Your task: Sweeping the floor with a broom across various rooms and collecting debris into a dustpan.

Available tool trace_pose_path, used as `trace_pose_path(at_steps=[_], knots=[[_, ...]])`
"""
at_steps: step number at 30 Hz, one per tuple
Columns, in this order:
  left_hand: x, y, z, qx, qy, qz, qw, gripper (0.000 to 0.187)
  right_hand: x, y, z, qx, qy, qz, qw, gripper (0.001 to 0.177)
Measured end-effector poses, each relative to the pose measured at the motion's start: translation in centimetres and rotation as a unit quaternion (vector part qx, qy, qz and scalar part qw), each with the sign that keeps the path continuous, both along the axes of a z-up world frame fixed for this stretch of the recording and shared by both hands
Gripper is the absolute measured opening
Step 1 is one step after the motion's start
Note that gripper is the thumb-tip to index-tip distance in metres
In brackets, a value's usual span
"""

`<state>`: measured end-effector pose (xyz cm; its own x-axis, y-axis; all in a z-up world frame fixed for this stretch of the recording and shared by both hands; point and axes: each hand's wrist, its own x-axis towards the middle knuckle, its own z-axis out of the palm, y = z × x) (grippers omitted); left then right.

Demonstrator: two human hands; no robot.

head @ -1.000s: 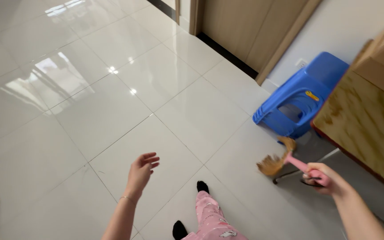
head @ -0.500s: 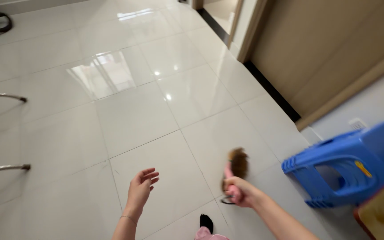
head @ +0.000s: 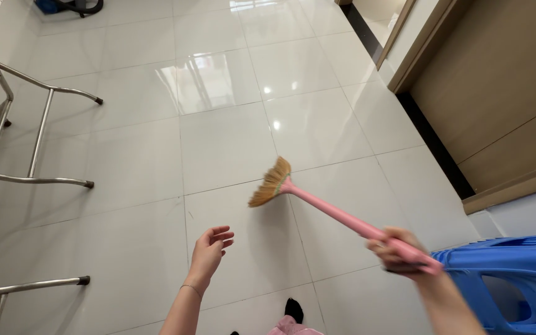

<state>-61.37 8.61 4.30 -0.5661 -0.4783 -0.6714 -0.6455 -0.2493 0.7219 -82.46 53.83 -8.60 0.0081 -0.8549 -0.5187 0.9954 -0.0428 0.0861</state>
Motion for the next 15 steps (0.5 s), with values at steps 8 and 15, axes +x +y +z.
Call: trace_pose_path(at_steps=[8,15], knots=[[-1.8,2.0,-2.0,0.019,-0.005,-0.031,0.999,0.052,5.2,16.6,6.2,0.28,0.081,0.034,0.956,0.017],[-3.8,2.1,-4.1,0.025,-0.026,-0.069,0.997,0.053,4.5,21.1,3.1,0.466,0.188,-0.015,0.865,0.014]])
